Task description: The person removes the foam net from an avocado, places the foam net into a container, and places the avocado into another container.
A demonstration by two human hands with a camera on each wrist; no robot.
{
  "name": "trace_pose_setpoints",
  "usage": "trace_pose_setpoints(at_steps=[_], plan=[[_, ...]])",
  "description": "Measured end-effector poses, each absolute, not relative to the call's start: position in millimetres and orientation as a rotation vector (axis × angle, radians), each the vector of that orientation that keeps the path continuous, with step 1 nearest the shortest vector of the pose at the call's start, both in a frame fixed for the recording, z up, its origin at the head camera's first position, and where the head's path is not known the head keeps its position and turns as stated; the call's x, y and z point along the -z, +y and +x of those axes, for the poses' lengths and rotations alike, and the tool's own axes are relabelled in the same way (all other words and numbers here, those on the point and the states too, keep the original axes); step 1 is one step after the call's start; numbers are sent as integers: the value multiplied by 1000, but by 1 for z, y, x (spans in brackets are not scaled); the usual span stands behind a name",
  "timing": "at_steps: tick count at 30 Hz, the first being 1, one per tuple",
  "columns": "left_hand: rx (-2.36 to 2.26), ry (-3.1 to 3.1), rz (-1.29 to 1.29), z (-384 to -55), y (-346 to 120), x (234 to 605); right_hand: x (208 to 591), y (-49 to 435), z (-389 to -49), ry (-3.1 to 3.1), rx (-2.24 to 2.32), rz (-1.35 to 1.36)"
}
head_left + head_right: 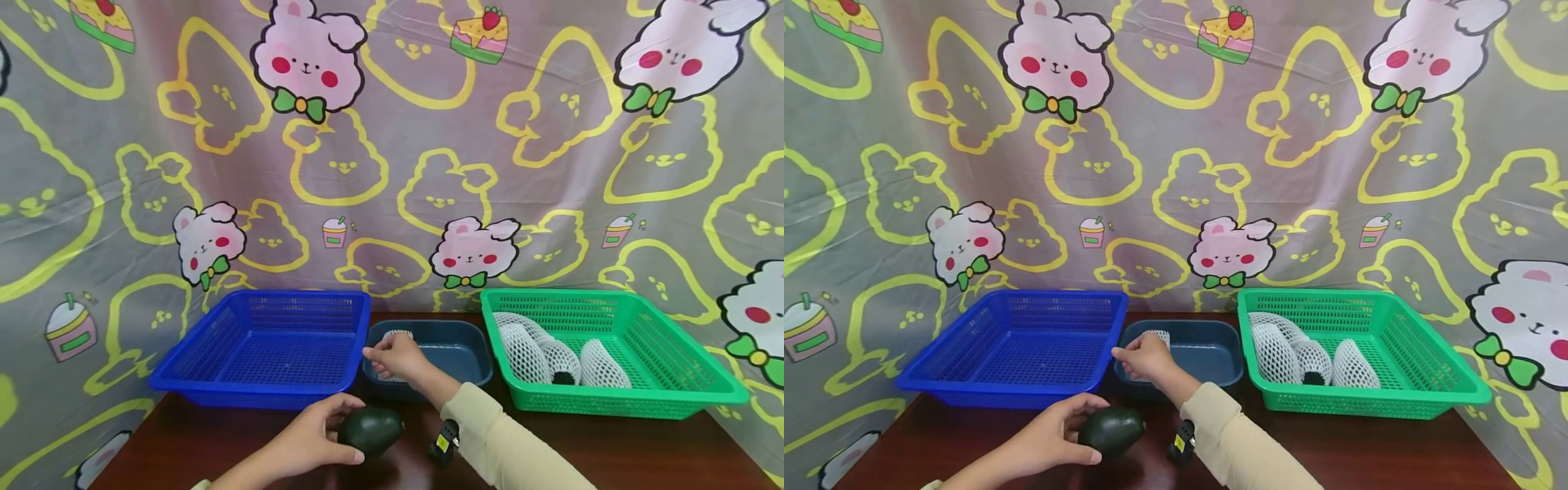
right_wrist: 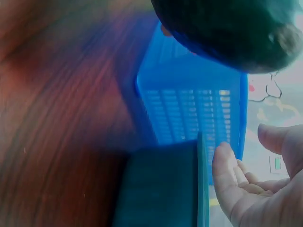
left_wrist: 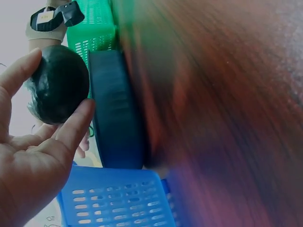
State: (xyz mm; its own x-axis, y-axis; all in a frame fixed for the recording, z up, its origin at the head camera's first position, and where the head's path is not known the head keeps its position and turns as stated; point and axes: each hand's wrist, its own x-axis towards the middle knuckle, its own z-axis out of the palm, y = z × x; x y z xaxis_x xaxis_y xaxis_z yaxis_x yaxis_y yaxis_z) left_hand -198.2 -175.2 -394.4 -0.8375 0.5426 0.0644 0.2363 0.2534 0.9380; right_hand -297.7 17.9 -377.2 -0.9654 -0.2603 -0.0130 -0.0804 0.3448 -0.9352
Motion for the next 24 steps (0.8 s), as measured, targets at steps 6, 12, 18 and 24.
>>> trace_pose_setpoints(at_steps=[6, 12, 18, 24], plan=[[-1581, 2287, 751, -195, -180, 389, 379, 9, -289, 2288, 1744, -306], [-1589, 2294, 767, -193, -185, 381, 382, 1, -285, 2239, 1747, -291], [-1576, 2314, 775, -193, -190, 372, 384, -5, -284, 2203, 1790, -274], [-1594, 2323, 743, -195, -200, 363, 384, -8, -282, 2208, 1809, -260]])
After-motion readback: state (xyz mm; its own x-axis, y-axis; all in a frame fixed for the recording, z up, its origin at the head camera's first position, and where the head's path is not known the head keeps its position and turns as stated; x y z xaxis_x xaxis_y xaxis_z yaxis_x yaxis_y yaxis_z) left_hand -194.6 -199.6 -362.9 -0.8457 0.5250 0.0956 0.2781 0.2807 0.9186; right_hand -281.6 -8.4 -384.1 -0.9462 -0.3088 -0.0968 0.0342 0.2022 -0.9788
